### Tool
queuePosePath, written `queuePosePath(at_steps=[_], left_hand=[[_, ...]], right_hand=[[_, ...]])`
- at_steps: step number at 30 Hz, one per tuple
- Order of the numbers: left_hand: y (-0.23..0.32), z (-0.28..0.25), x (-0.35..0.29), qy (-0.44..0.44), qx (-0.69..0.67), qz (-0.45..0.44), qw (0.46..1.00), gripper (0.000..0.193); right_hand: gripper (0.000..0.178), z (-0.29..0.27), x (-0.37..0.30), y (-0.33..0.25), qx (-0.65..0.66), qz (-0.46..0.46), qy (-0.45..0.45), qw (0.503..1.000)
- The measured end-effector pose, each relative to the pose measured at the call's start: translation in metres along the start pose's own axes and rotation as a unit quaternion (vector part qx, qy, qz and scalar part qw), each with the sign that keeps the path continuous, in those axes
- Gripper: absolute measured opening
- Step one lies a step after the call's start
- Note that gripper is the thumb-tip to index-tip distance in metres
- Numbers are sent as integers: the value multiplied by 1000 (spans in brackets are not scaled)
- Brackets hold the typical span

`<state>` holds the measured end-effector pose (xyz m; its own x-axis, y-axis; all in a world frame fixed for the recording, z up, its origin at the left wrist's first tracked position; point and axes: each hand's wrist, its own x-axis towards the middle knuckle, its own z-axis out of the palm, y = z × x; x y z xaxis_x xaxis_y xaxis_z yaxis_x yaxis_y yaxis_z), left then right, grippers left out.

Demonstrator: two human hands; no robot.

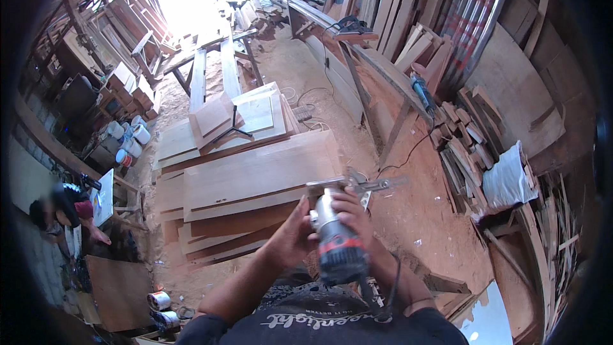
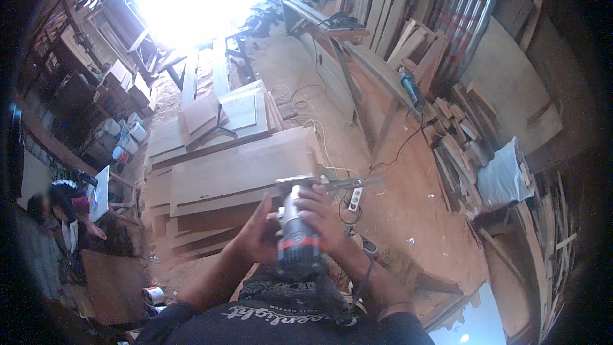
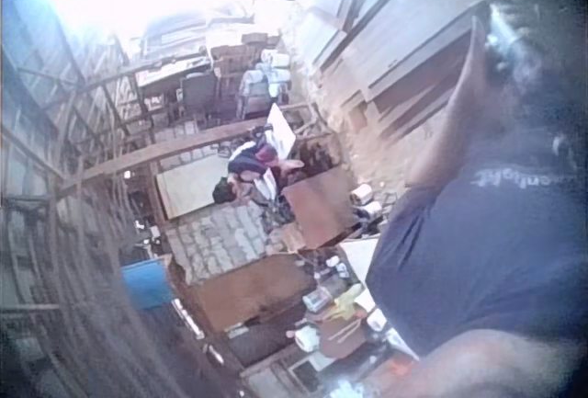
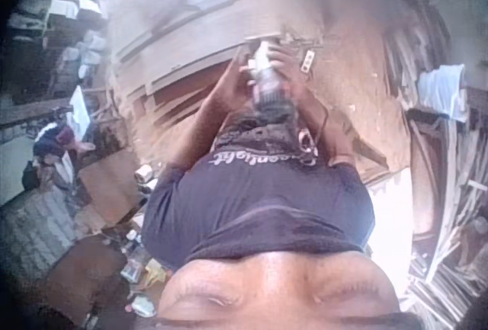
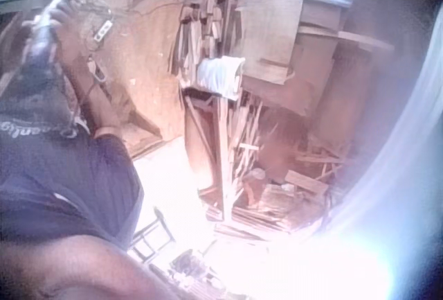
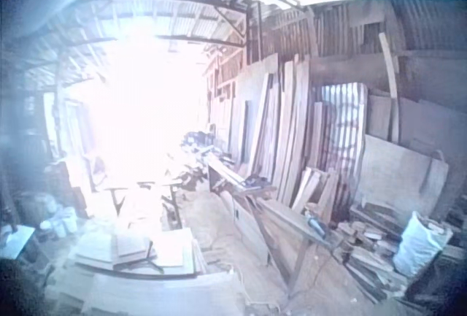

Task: The person uses a handheld electric router to smooth the edges of a wooden plank. They adjust the router's fence and depth settings using a wrench before running the tool along the wood's edge. The person then moves to a different stack of wood to continue the task.

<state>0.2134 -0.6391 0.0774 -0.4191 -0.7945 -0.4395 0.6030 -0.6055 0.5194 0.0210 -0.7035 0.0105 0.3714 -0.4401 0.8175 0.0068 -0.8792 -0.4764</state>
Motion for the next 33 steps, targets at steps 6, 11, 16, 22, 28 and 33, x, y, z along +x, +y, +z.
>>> queuePosePath(at_steps=[6, 11, 16, 22, 28, 33], left_hand=[[15, -2, -38, 28, -64, 132, 989, 48], [46, -44, -52, 86, -52, 300, 949, 44], [91, -92, -89, 101, -9, 455, 885, 51], [78, -194, -146, 186, -5, 497, 848, 53], [39, -233, -157, 234, -10, 507, 830, 51], [16, -257, -170, 273, 49, 516, 811, 70]], right_hand=[[49, 31, 36, -21, -136, -40, -152, 978], [67, 111, 7, -35, 190, 284, -80, 936], [59, 86, -80, 5, 278, 479, -522, 649], [41, 60, 76, 59, 210, 458, -498, 706], [27, 227, 170, 188, -94, 201, -274, 936], [42, 307, 198, 247, -324, 144, -304, 884]])
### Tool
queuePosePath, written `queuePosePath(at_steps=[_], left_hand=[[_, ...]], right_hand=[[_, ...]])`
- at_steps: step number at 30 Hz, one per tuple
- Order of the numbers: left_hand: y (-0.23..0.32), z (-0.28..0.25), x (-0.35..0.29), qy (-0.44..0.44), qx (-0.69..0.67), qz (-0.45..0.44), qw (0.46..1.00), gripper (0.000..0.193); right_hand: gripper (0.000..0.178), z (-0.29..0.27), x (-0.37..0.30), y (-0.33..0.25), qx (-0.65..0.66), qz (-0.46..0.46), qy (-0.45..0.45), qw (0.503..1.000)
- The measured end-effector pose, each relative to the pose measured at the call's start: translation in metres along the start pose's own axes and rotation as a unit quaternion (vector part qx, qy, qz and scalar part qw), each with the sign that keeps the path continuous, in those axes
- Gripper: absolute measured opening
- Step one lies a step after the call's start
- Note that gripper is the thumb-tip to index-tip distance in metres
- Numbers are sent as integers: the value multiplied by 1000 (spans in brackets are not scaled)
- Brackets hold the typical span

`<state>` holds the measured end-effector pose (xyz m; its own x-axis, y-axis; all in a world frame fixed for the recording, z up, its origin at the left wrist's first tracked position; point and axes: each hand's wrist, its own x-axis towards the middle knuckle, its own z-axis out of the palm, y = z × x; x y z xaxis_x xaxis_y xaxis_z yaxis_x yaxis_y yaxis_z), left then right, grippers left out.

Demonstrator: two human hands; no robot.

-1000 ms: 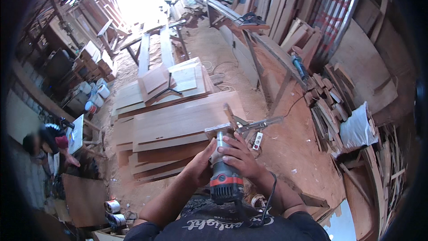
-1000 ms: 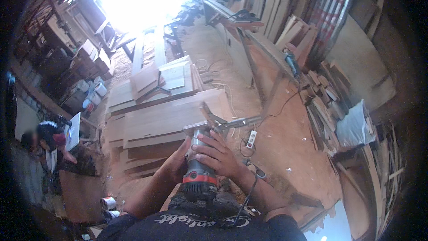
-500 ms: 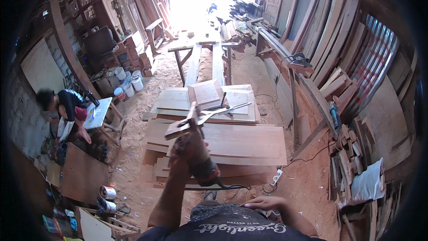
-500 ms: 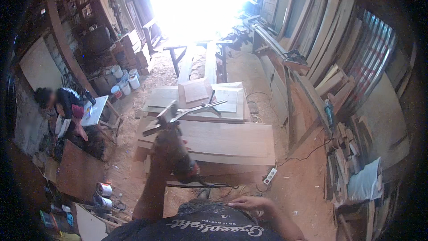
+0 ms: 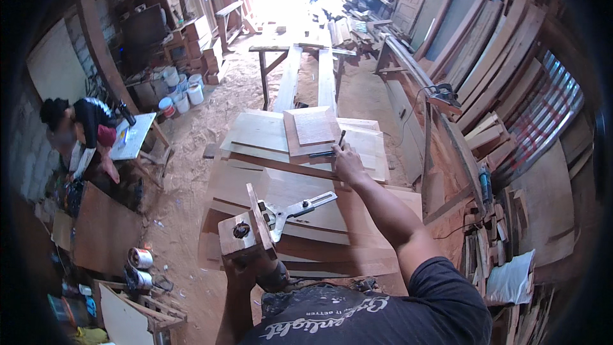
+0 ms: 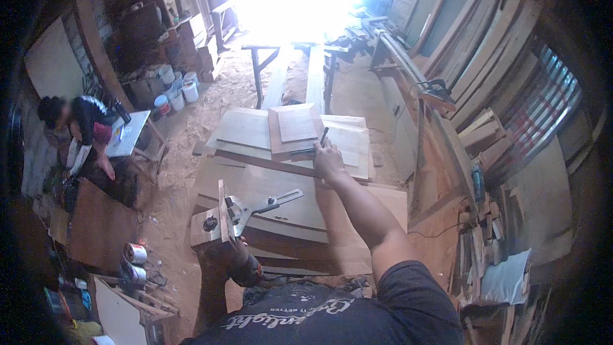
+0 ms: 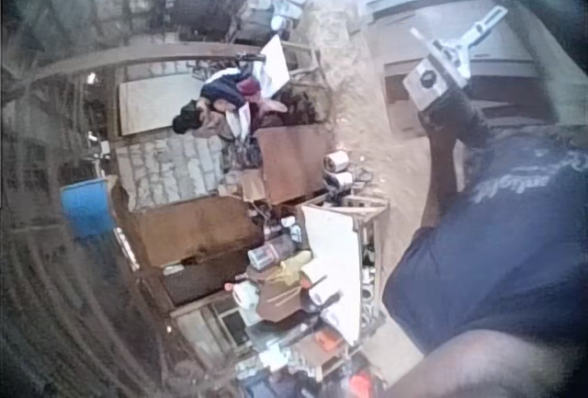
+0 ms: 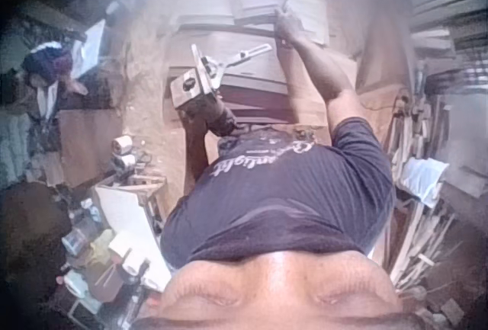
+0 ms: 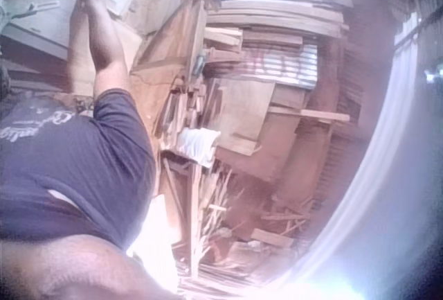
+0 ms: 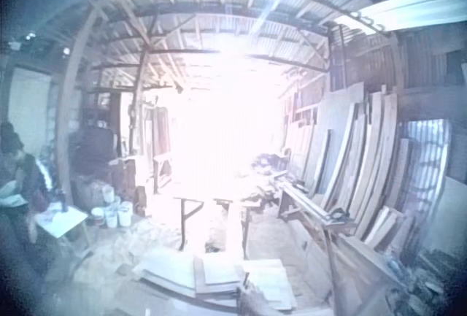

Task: The person uses a handheld electric router to smooth the edges of a wooden plank. They adjust the router's fence and depth settings using a wrench before running the tool along the wood's edge. The person then moves to a different stack of wood to continue the task.

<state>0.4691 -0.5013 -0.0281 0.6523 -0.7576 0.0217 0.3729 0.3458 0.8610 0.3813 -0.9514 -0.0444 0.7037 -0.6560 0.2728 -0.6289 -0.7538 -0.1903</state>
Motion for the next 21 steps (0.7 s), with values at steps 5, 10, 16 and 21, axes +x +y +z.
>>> queuePosePath(at_steps=[5, 10, 16, 21], left_hand=[[30, 13, 0, 80, 42, 98, 991, 65], [26, -6, 14, 82, 149, 124, 978, 64], [33, 8, 40, -102, 494, 310, 806, 85], [47, 61, 39, -71, 435, 354, 825, 67]], right_hand=[[27, -1, 9, 4, 85, 43, 29, 995], [18, -135, -35, -29, 400, 9, 1, 916], [23, -305, -108, -58, 448, -77, -196, 869], [25, -359, -118, -63, 142, -302, -151, 930]])
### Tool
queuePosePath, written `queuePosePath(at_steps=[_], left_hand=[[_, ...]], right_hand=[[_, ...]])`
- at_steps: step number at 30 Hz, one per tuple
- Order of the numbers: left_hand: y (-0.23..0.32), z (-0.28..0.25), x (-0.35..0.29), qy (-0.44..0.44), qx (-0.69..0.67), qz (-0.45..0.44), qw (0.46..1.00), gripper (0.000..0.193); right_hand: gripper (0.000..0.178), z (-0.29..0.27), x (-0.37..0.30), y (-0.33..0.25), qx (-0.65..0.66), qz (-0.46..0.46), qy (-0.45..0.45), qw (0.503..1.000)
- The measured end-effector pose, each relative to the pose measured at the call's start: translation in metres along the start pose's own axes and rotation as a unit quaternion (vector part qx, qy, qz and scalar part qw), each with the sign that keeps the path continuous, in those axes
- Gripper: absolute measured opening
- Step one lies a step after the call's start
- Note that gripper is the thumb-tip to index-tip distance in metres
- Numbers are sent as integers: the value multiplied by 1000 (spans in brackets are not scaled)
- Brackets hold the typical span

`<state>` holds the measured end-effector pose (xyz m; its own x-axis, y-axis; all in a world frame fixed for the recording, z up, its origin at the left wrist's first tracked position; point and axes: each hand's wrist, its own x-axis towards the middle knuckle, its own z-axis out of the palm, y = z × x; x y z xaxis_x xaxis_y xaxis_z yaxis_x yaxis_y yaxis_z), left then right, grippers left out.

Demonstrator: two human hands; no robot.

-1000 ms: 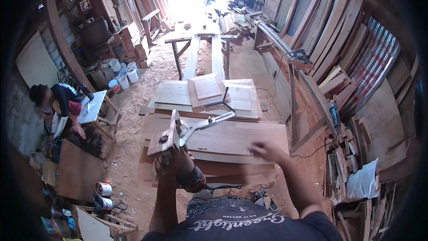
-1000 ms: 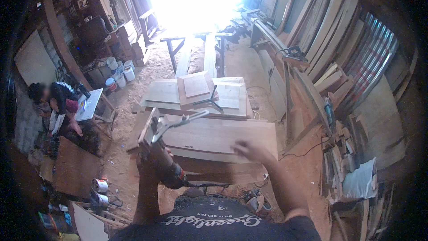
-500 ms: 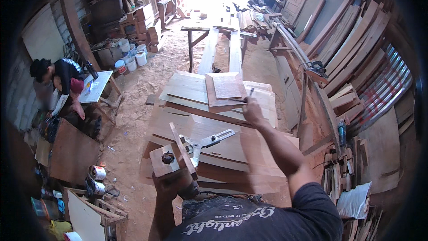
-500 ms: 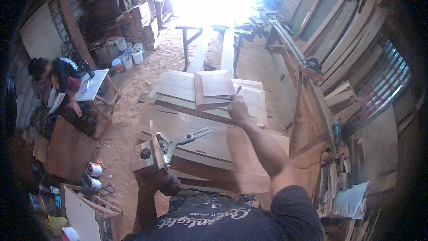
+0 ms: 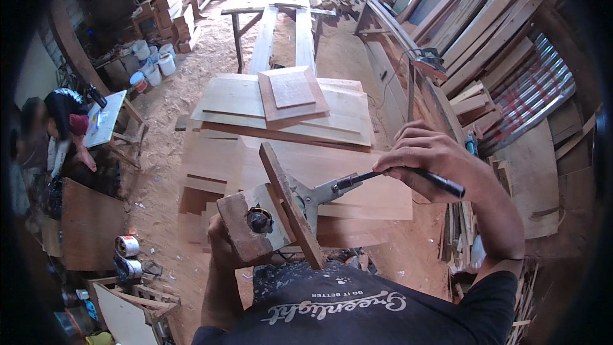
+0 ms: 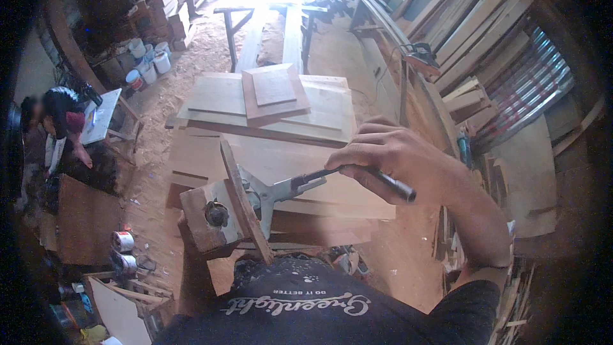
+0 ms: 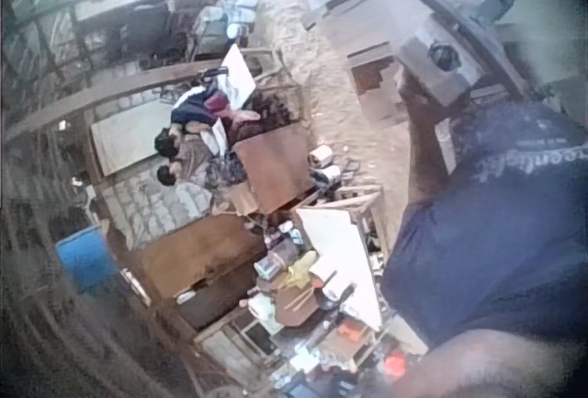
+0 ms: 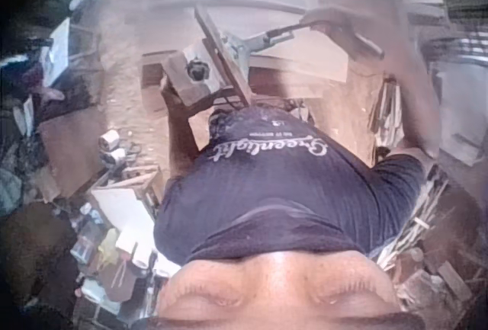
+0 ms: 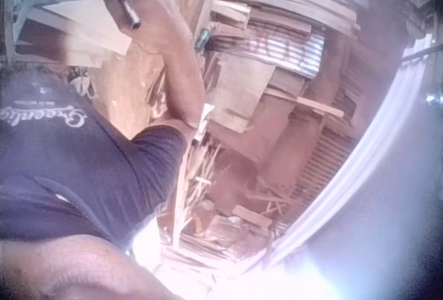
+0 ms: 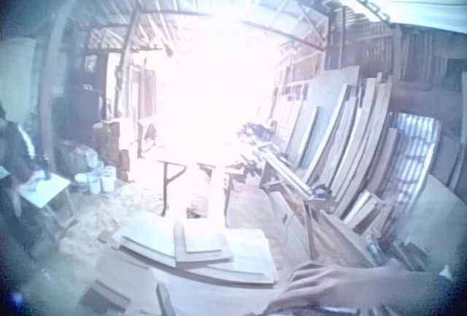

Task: The person uses a handheld electric router to smooth the edges of a wooden plank. They adjust the router's fence and depth settings using a wrench before running the tool along the wood's edge. The person then moves to a different stack of wood to continue the task.

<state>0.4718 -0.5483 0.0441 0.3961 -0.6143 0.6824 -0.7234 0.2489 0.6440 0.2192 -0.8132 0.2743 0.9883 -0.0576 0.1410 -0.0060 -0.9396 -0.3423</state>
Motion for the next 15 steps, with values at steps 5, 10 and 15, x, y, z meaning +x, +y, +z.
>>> queuePosePath(at_steps=[5, 10, 15], left_hand=[[21, -3, 18, -56, -118, -40, 991, 58], [25, -5, 13, -63, -173, -68, 980, 59], [23, -11, 12, -79, -172, -30, 982, 58]], right_hand=[[31, -10, -11, -20, -185, -65, -38, 980], [27, -9, -13, -26, -245, -128, -56, 959], [25, -7, -13, -26, -291, -241, -36, 925]])
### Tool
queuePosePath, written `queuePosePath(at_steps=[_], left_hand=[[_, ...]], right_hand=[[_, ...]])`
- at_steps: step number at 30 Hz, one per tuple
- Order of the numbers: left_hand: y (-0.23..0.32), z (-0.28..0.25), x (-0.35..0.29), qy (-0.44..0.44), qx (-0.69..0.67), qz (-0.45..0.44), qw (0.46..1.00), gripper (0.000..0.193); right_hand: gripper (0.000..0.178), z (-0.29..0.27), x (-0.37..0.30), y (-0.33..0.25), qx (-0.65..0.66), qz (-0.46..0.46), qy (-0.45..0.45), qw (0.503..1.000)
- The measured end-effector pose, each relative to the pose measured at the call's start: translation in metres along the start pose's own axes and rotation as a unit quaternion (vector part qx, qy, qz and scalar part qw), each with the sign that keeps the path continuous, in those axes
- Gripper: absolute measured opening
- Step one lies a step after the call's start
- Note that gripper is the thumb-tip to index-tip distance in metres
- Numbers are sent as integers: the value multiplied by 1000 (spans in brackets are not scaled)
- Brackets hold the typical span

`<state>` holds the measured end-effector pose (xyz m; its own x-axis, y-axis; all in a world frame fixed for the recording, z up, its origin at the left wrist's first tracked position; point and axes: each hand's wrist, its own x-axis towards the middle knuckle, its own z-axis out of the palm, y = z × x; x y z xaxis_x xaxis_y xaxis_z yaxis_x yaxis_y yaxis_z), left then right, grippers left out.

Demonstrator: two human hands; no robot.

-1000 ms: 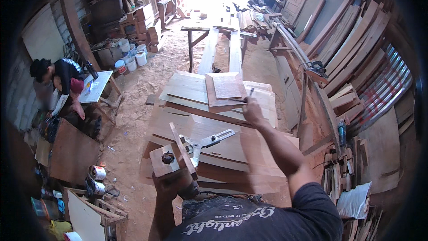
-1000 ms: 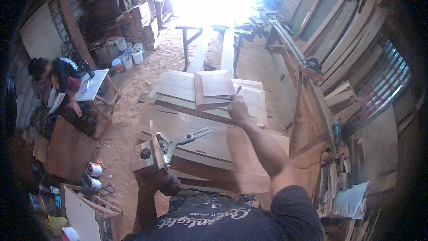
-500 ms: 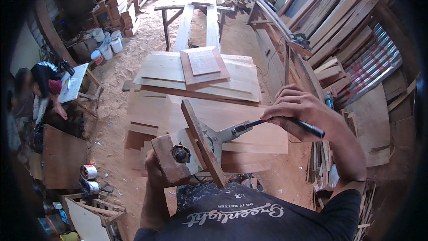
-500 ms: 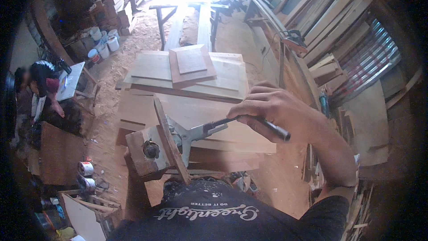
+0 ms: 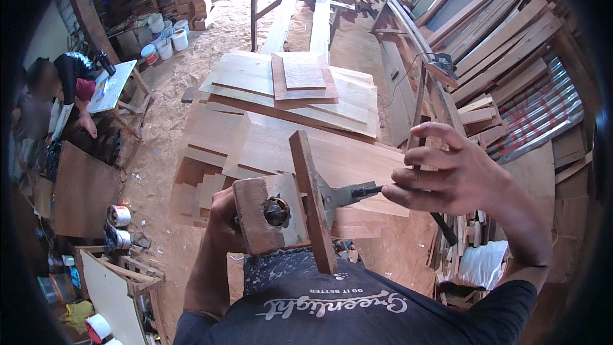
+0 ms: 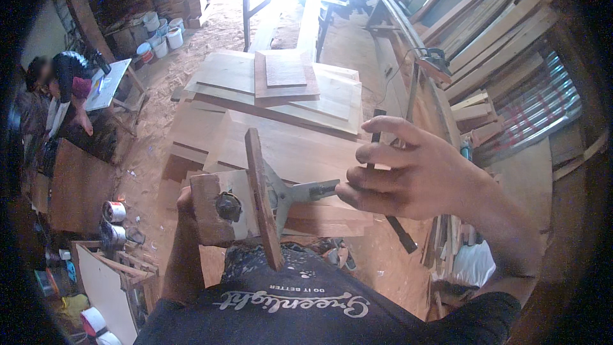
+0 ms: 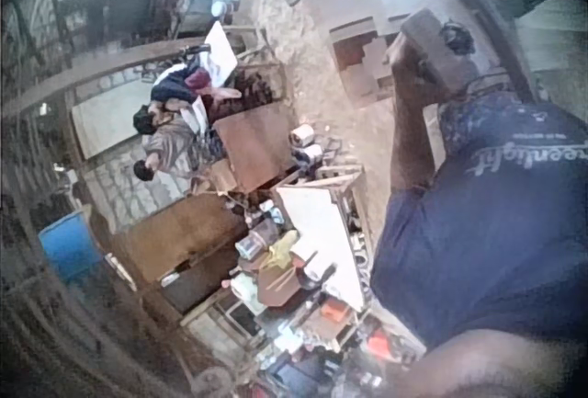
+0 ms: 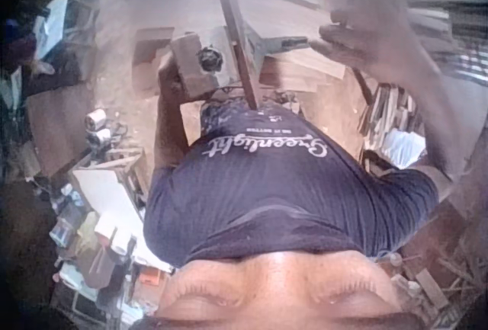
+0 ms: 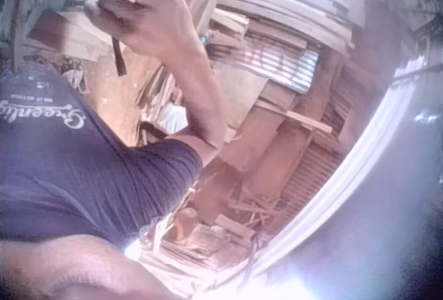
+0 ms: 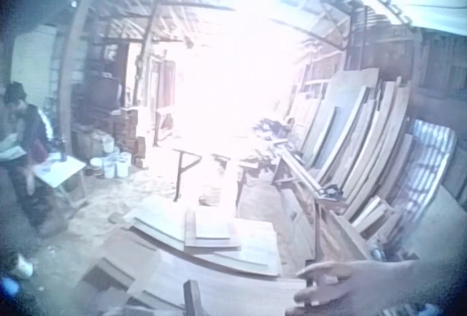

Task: The person uses a handheld electric router to smooth the edges of a wooden plank. They adjust the router's fence and depth settings using a wrench before running the tool along the wood's edge. The person then moves to a different stack of wood to continue the task.

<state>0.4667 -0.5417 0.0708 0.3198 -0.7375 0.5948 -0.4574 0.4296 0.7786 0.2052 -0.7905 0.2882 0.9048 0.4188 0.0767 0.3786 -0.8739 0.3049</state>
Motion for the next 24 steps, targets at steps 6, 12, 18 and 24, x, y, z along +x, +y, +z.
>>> queuePosePath(at_steps=[6, 12, 18, 24], left_hand=[[5, -2, 3, -36, -17, 34, 999, 57], [18, 6, 1, -53, 57, 55, 995, 63], [21, 5, -7, -79, 26, 29, 996, 63], [10, 1, -12, -73, -2, 7, 997, 57]], right_hand=[[23, -5, 9, -3, 3, -41, -62, 997], [19, -1, 14, -26, 419, 336, -192, 821], [22, -7, 23, -36, 519, 446, -226, 694], [40, -11, -2, -26, 256, 198, -143, 935]])
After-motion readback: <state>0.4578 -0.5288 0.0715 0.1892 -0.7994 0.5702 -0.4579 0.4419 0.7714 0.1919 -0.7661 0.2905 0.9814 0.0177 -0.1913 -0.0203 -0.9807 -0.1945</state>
